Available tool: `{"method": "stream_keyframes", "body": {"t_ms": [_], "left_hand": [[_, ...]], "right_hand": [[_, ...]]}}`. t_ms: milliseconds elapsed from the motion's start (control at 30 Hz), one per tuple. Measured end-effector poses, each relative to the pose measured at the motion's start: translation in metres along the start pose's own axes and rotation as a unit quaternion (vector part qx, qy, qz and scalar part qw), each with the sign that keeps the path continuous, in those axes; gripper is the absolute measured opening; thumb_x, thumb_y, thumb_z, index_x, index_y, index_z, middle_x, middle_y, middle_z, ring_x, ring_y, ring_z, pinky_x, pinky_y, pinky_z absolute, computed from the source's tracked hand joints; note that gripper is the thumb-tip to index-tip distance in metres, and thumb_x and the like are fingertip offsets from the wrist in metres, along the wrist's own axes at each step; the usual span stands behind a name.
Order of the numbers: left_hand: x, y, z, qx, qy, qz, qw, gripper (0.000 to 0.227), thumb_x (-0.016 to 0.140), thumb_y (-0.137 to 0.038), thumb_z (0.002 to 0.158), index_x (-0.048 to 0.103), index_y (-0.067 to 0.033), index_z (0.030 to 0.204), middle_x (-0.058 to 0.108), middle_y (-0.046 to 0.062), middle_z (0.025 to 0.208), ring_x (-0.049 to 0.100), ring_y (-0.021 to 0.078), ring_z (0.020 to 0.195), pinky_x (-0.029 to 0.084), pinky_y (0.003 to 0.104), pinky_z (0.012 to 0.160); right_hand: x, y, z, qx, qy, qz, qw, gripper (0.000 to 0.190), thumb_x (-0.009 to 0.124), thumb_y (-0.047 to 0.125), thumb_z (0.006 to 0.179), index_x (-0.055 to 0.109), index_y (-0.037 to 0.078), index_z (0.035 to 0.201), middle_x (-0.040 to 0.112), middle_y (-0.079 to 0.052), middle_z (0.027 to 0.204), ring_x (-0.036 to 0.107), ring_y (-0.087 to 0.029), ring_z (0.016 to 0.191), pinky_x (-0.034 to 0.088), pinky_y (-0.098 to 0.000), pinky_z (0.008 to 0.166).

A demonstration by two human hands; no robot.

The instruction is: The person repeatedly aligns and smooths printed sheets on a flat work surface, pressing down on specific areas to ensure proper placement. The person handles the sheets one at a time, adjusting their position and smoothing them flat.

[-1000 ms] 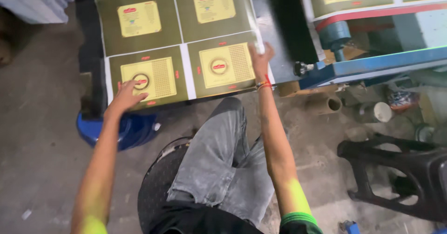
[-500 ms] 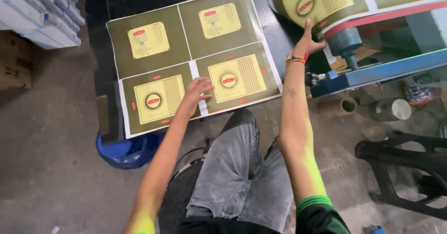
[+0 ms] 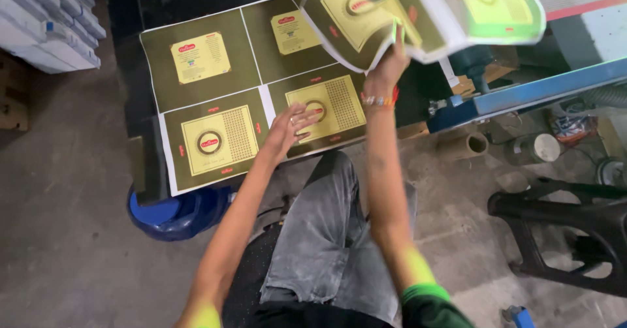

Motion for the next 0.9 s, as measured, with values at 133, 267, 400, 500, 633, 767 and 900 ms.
{"method": "stream_keyframes", "body": {"t_ms": [133,267,400,500,633,767,900], "left_hand": [[-0.009,-0.008,0.011,-0.007,-0.040,-0.056,0.998,0.097,0.047,-0.080,0.083,0.038,-0.0078,0.147,0.062,0.012,0.139,0.059,0.0273,0.127,0.042,0.052,0.104],[-0.024,-0.037,0.006,0.051,-0.129,-0.028,0.990,0.102,0.054,-0.085,0.080,0.048,-0.0050,0.143,0.065,0.012,0.132,0.066,0.0235,0.118,0.053,0.044,0.082],[-0.039,-0.065,-0.029,0.136,-0.198,-0.031,0.970,0.084,0.057,-0.076,0.079,0.052,-0.0135,0.134,0.068,0.005,0.116,0.070,0.0164,0.098,0.063,0.035,0.056],[-0.066,-0.077,-0.051,0.223,-0.289,0.024,0.931,0.056,0.080,-0.040,0.087,0.056,-0.0080,0.126,0.069,0.003,0.103,0.069,0.0151,0.081,0.061,0.030,0.059],[-0.134,-0.082,-0.071,0.292,-0.363,0.063,0.883,0.025,0.074,-0.011,0.085,0.067,0.0022,0.105,0.074,0.012,0.087,0.073,0.0187,0.065,0.061,0.031,0.053],[-0.184,-0.071,-0.113,0.189,-0.425,0.302,0.832,0.022,0.073,-0.008,0.078,0.076,0.0019,0.097,0.077,0.015,0.082,0.075,0.0178,0.066,0.060,0.029,0.057],[-0.211,-0.056,-0.157,-0.020,-0.398,0.526,0.751,0.031,0.078,-0.019,0.076,0.078,0.0046,0.095,0.076,0.024,0.089,0.075,0.0357,0.083,0.060,0.044,0.075]], "right_hand": [[-0.003,-0.087,-0.105,0.248,0.015,0.118,0.961,0.037,0.057,0.036,0.102,0.063,0.002,0.115,0.071,-0.017,0.104,0.070,-0.030,0.087,0.060,-0.0438,0.075],[-0.028,-0.131,-0.179,0.359,-0.064,-0.026,0.931,0.033,0.046,0.042,0.101,0.057,0.012,0.110,0.070,-0.010,0.095,0.072,-0.030,0.080,0.062,-0.0459,0.064],[-0.002,-0.129,-0.209,0.299,-0.028,-0.135,0.944,0.037,0.053,0.044,0.103,0.060,0.009,0.112,0.068,-0.012,0.094,0.072,-0.027,0.075,0.060,-0.0427,0.057],[0.022,-0.120,-0.245,0.339,0.040,-0.167,0.925,0.033,0.055,0.044,0.101,0.059,0.012,0.109,0.070,-0.011,0.096,0.073,-0.026,0.074,0.059,-0.0409,0.058],[0.042,-0.104,-0.296,0.437,0.224,-0.266,0.829,0.035,0.056,0.042,0.102,0.066,0.008,0.101,0.076,-0.016,0.096,0.076,-0.022,0.076,0.060,-0.0354,0.064],[0.050,-0.074,-0.297,0.248,0.376,-0.339,0.826,0.040,0.063,0.040,0.104,0.078,0.002,0.102,0.079,-0.013,0.101,0.072,-0.020,0.091,0.058,-0.0331,0.078],[0.047,-0.021,-0.235,-0.114,0.394,-0.512,0.755,0.038,0.075,0.036,0.095,0.069,0.012,0.123,0.067,-0.008,0.129,0.065,-0.028,0.122,0.051,-0.0439,0.107]]}}
Point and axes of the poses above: each hand's wrist, its own z-axis towards the middle knuckle, its own x-axis out of the palm, y = z × x, the point moved 9 cm from there along z, towards the middle knuckle
